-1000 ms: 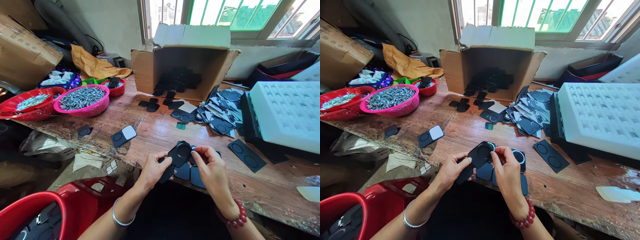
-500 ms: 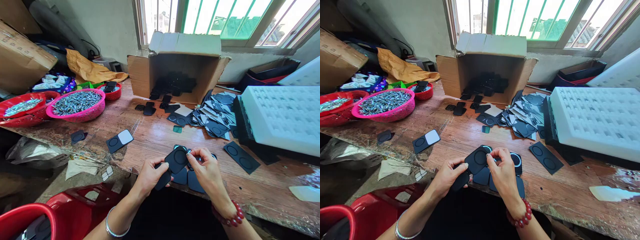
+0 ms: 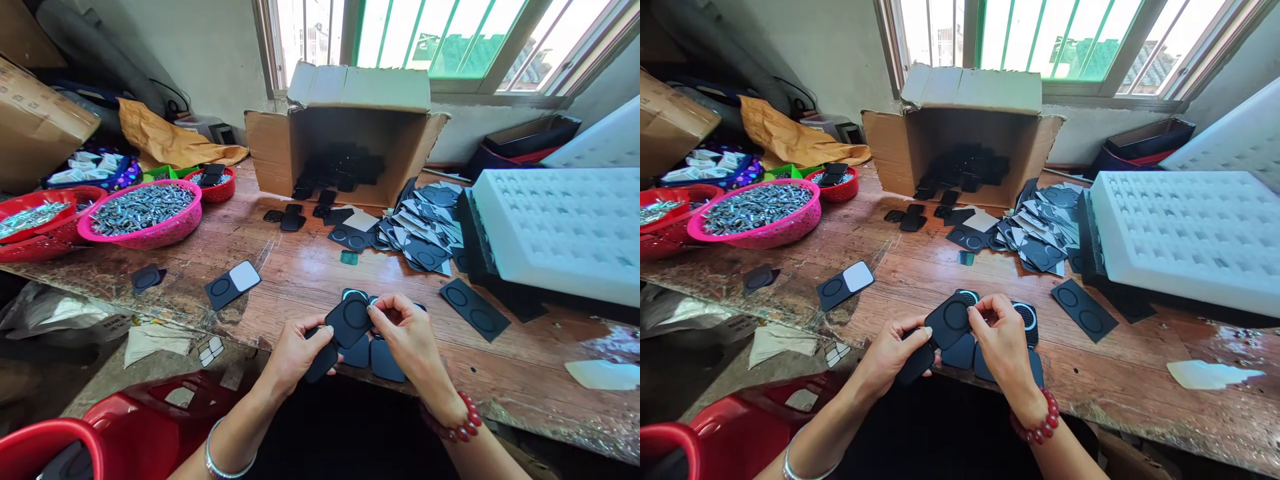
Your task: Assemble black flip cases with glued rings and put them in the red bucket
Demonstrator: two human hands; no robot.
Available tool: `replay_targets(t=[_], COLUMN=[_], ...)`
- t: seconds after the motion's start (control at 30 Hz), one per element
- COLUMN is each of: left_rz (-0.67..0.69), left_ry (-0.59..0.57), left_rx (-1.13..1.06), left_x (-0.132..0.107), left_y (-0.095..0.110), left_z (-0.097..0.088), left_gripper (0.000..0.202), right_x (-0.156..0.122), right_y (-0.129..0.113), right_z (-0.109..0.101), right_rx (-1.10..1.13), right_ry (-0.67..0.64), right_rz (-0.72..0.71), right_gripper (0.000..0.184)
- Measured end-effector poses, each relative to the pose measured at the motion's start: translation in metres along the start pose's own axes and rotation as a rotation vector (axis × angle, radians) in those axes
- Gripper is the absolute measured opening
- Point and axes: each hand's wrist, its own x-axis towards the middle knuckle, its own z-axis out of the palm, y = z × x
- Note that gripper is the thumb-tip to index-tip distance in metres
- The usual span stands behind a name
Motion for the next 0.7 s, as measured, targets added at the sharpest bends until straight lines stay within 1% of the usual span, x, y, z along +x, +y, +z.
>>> replay_targets(t=[0.1, 0.2, 0.27, 0.33, 0.4, 0.47, 0.6, 0.7], left_rz=[0.01, 0.009, 0.013, 0.046, 0.089, 0.096, 0.039, 0.067], left_ry=[-0.023, -0.041, -0.045, -0.052, -0.067, -0.1, -0.195, -0.231], left_rx=[0.002, -0.007, -0.034, -0.06, -0.055, -0.028, 0.008, 0.012], left_x=[-0.001, -0.001, 0.0, 0.001, 0.003, 0.004, 0.005, 0.005], left_y=[0.0, -0.001, -0.004, -0.007, -0.01, -0.011, -0.012, -0.015], left_z=[0.0, 0.001, 0.002, 0.003, 0.005, 0.005, 0.007, 0.011], left_gripper=[0.048, 0.046, 0.043, 0.038, 0.036, 0.039, 0.053, 0.052], right_x=[0.0, 0.003, 0.004, 0.003, 0.0, -0.006, -0.015, -0.013], right_y=[-0.001, -0.001, 0.0, 0.002, 0.003, 0.002, -0.001, 0.001], right_z=[0.0, -0.001, -0.003, -0.003, 0.0, 0.005, 0.015, 0.018], right_rx=[0.073, 0.196, 0.233, 0.229, 0.202, 0.152, 0.019, 0.024], right_ry=[0.006, 0.042, -0.015, -0.106, -0.145, -0.137, -0.127, -0.14], right_rz=[0.016, 0.033, 0.076, 0.123, 0.133, 0.102, 0.051, 0.047], right_gripper=[0.026, 0.043, 0.048, 0.046, 0.045, 0.043, 0.043, 0.026])
